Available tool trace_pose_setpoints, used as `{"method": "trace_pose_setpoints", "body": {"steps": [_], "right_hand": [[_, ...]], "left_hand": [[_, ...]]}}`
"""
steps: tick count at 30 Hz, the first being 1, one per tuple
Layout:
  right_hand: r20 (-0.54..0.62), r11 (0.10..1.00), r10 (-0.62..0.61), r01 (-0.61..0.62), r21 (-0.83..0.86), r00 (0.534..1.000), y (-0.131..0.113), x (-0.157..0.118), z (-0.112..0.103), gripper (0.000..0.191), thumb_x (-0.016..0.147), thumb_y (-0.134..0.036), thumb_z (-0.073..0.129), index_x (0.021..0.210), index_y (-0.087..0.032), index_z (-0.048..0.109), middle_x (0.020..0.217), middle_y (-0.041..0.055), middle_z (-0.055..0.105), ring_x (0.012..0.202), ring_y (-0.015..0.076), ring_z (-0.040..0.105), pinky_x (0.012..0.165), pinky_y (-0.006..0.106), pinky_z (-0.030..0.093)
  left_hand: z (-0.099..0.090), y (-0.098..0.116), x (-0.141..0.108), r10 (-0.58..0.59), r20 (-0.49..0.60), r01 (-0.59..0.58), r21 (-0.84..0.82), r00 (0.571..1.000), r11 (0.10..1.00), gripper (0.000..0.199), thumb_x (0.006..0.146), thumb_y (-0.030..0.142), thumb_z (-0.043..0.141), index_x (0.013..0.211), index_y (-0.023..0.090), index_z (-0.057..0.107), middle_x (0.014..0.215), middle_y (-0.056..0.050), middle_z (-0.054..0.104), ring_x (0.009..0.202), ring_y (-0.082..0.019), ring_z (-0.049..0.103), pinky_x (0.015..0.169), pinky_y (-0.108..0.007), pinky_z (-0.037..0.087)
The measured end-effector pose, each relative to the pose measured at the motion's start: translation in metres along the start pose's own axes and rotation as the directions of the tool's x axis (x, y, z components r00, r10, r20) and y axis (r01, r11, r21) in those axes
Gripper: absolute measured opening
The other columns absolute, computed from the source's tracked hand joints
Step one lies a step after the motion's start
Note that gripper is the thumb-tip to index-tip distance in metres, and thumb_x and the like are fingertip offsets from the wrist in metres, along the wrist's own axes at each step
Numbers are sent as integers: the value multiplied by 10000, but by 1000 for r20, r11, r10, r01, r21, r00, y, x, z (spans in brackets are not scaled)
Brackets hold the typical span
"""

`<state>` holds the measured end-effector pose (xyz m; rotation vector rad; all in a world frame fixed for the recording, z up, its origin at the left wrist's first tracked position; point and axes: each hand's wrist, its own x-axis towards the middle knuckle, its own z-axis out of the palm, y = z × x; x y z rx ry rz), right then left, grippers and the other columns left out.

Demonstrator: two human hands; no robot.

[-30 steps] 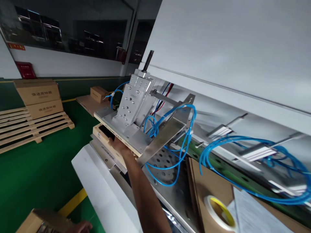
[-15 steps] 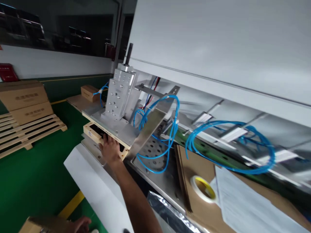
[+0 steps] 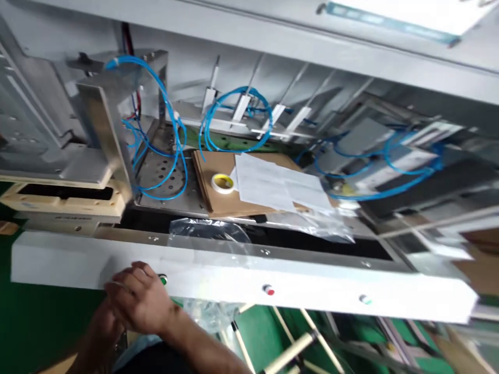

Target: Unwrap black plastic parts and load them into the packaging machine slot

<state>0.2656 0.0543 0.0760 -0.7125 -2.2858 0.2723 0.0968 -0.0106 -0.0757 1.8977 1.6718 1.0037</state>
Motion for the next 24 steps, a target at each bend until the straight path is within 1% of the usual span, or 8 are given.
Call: {"method": "trace_pose_setpoints", "body": {"steps": [3,5,9,12,14,16,18,24], "right_hand": [[-227,976,202,-214,-29,953,-2,-73,-44,382,953,-120,580,1322,-210,623,990,92,754,906,229,706,768,378,598],[-447,898,339,-426,-107,828,5,-117,-73,389,948,-80,571,1302,-223,649,934,86,724,827,214,690,682,340,579],[-800,518,428,-840,-165,421,25,-208,-127,211,989,-216,586,1148,-220,725,979,100,730,877,235,700,817,399,598],[-881,198,465,-980,6,89,40,-279,-166,341,1000,-400,541,1198,-182,713,1103,146,734,972,273,705,891,445,587],[-889,56,455,-995,84,-50,50,-324,-189,472,983,-472,520,1295,-156,679,1191,186,722,1054,310,695,943,480,566],[-894,-11,436,-994,108,-102,61,-362,-209,567,967,-500,499,1363,-120,642,1268,227,698,1151,349,665,1006,517,531],[-893,-42,435,-994,105,-113,74,-392,-226,630,955,-501,479,1403,-78,611,1335,263,668,1233,375,627,1057,536,497],[-878,-74,470,-995,60,-87,112,-438,-258,635,951,-472,456,1442,-91,590,1388,238,663,1264,359,604,1077,501,466]], "left_hand": [[10,26,8,210,63,-214,55,976,975,351,1005,383,575,1302,272,727,1263,-108,777,1178,-295,741,980,-430,641],[16,42,8,325,78,-333,129,942,934,392,1020,323,587,1401,279,668,1352,-110,739,1232,-292,715,1008,-424,618],[28,48,-8,452,-7,-436,254,892,863,604,1006,271,634,1591,298,486,1428,-135,692,1211,-320,723,1001,-459,601],[39,34,-20,431,-94,-387,300,898,872,758,964,283,701,1651,341,387,1455,-149,669,1167,-370,733,989,-531,600],[47,27,-25,388,-142,-338,285,911,897,786,939,305,731,1646,368,391,1489,-139,646,1183,-401,720,1000,-568,599],[52,27,-29,341,-186,-286,270,921,920,778,929,332,739,1634,375,415,1506,-137,631,1213,-428,700,1020,-602,591],[56,32,-33,291,-222,-230,265,930,937,750,932,356,727,1625,358,440,1504,-147,628,1248,-448,677,1046,-629,577],[65,54,-40,166,-282,-69,324,945,943,718,959,404,682,1624,263,452,1519,-203,600,1373,-477,584,1142,-659,496]]}}
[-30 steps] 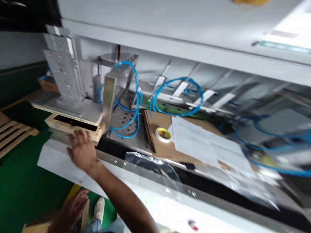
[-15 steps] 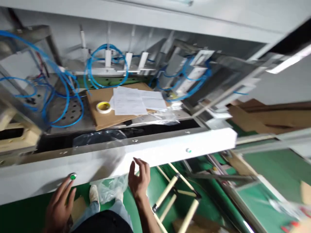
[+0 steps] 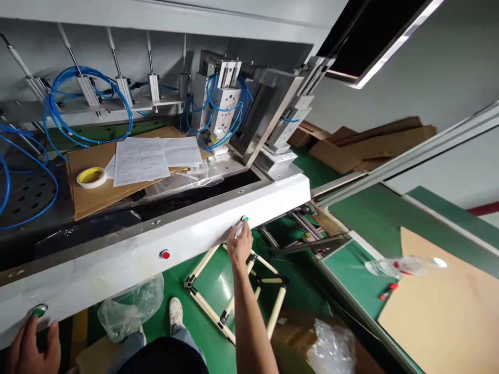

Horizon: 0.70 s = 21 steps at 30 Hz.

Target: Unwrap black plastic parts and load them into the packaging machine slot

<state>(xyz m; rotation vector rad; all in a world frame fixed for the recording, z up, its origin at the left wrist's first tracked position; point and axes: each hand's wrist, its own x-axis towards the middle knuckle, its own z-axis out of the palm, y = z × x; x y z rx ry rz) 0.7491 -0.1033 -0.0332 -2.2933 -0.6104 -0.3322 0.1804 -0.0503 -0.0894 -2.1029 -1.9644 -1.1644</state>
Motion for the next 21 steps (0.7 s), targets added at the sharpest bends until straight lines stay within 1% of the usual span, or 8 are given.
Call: {"method": "trace_pose_setpoints", "body": {"steps": [6,10,14,17,18,19,20,21], "right_hand": [[-40,1000,0,0,12,999,1,13,10,636,919,-386,449,1385,11,619,1254,328,674,1110,422,621,968,564,446],[-75,999,-24,21,-36,997,1,18,12,591,902,-351,483,1391,-71,661,1232,286,690,968,393,625,816,508,447],[-83,998,-29,24,-62,996,-10,18,0,516,881,-346,520,1295,-104,710,1136,257,713,953,392,626,789,496,452],[-91,999,-3,6,33,996,-38,-9,-17,497,914,-468,554,1194,-91,717,1074,263,716,970,400,643,817,506,476],[-46,995,23,-18,102,999,-53,-25,-23,528,923,-539,560,1160,-95,719,1020,246,727,923,379,657,799,485,488],[75,978,60,-73,196,995,-70,-44,-29,560,930,-615,558,1138,-121,724,955,199,745,827,331,668,750,437,497],[258,947,77,-152,284,963,-88,-65,-34,587,926,-685,556,1064,-145,743,870,158,757,739,292,672,690,394,498],[450,916,70,-236,324,890,-108,-86,-38,628,908,-749,554,943,-156,759,773,140,752,683,278,674,637,369,490]], "left_hand": [[10,17,-1,-54,-20,56,74,998,996,640,990,412,603,1596,252,476,1495,-200,600,1371,-434,589,1153,-603,495],[12,26,6,-77,-43,81,105,996,991,543,995,390,587,1512,228,561,1446,-207,629,1344,-416,610,1138,-579,499],[0,35,16,-126,-12,127,53,992,991,473,1005,446,530,1379,175,636,1349,-217,673,1274,-386,645,1114,-542,508],[-15,45,35,-216,-51,214,-28,975,976,477,1004,512,493,1306,178,647,1317,-202,673,1286,-366,621,1130,-523,489],[-20,49,45,-263,-84,259,-52,961,964,492,993,541,498,1295,182,646,1316,-195,666,1298,-363,605,1141,-523,476],[-24,52,57,-316,-111,310,-72,942,948,516,978,569,503,1289,182,643,1311,-190,660,1302,-362,592,1145,-527,468],[-27,54,71,-363,-121,355,-87,924,931,545,961,595,508,1280,176,645,1293,-186,660,1289,-362,591,1141,-531,467],[-29,55,87,-406,-95,398,-94,909,913,575,946,615,509,1277,165,646,1270,-186,663,1263,-361,597,1121,-532,478]]}}
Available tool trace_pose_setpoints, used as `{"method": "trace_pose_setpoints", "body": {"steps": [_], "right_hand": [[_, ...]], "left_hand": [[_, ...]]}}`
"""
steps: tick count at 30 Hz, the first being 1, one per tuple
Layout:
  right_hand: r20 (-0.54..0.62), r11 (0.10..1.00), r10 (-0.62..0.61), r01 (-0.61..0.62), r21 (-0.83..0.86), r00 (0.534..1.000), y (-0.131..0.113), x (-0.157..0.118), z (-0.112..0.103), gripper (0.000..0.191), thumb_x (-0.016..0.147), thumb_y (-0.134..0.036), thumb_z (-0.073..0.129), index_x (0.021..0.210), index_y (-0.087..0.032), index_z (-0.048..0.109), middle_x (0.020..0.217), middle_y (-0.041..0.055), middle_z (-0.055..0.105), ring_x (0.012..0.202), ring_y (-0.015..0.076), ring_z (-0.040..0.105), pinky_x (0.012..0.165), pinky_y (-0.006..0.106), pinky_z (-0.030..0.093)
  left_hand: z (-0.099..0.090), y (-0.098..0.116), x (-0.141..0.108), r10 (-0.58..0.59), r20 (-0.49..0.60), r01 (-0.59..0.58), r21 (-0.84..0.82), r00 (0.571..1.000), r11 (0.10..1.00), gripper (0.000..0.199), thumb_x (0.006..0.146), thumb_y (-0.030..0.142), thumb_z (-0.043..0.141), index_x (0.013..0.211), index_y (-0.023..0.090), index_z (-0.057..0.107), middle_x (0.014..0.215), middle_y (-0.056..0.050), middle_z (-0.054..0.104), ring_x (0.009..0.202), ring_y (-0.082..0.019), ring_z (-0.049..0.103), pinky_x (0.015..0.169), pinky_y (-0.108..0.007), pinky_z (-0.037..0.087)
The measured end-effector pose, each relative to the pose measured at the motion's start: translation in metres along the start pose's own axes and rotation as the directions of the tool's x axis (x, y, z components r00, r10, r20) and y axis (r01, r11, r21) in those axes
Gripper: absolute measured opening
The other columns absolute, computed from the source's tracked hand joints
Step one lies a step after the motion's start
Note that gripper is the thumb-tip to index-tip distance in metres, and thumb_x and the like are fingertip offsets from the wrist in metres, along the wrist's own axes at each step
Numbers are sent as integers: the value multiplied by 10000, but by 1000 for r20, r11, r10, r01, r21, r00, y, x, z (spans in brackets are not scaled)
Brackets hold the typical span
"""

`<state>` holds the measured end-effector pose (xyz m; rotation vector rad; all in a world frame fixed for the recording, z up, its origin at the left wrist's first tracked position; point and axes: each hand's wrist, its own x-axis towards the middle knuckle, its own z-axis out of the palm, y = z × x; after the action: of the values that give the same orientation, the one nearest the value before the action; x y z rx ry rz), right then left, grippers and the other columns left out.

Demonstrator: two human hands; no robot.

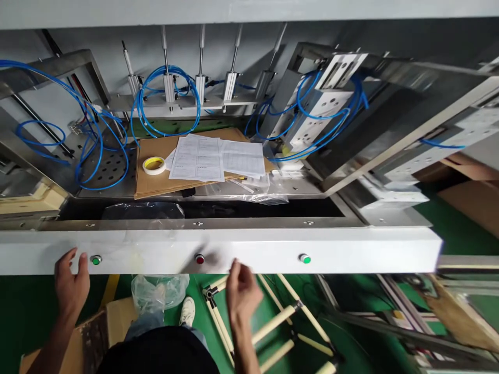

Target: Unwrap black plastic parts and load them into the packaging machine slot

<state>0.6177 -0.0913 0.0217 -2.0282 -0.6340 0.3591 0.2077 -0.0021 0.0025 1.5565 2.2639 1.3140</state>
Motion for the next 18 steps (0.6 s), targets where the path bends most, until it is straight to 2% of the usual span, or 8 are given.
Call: {"method": "trace_pose_setpoints", "body": {"steps": [1,3,4,6,8,11,14,18], "right_hand": [[175,997,48,-57,44,983,-14,-20,14,668,882,-797,565,873,-160,768,710,135,744,662,283,686,604,360,483],[442,979,82,-155,131,893,-41,-53,43,688,832,-833,618,868,-167,788,723,134,762,681,293,726,580,350,499],[531,959,99,-224,176,842,-52,-63,56,691,808,-840,647,885,-168,790,732,128,766,676,289,736,570,343,509],[637,892,128,-369,261,760,-69,-75,77,683,743,-821,740,955,-173,779,780,105,777,671,267,745,574,332,537],[682,809,153,-487,330,715,-79,-78,90,680,700,-787,806,996,-177,765,832,87,782,680,239,744,601,322,557],[668,721,187,-563,405,720,-83,-79,97,614,696,-737,843,930,-176,765,890,76,776,727,206,739,655,300,559],[640,667,230,-598,445,733,-84,-82,98,549,682,-679,882,891,-183,772,920,74,778,771,205,740,694,297,560],[639,589,267,-647,484,721,-83,-88,99,516,640,-610,929,888,-187,769,945,88,786,826,234,750,749,326,574]], "left_hand": [[2,7,15,-49,33,48,6,998,999,597,939,628,492,1263,153,652,1238,-188,670,1226,-360,607,1093,-534,494],[8,16,47,-86,102,85,23,991,996,604,928,643,476,1184,139,689,1138,-186,695,1143,-360,629,1054,-538,508],[13,19,62,-97,135,94,31,986,995,582,919,646,480,1107,147,714,1077,-177,709,1095,-356,639,1049,-541,504],[23,22,86,-118,205,110,48,972,993,525,886,655,530,956,179,740,982,-157,729,1023,-354,650,1027,-543,503],[33,24,102,-141,267,128,67,953,990,457,831,647,617,842,209,745,910,-132,740,979,-355,653,988,-535,502],[42,24,112,-156,328,141,68,932,988,365,781,596,695,778,234,739,866,-93,749,924,-332,661,931,-492,500],[46,24,113,-154,366,158,18,918,987,360,828,584,641,810,232,712,849,-72,757,850,-282,677,833,-411,520],[41,31,110,-114,434,168,-88,894,982,383,917,598,537,892,231,641,828,-49,767,790,-225,709,742,-323,538]]}}
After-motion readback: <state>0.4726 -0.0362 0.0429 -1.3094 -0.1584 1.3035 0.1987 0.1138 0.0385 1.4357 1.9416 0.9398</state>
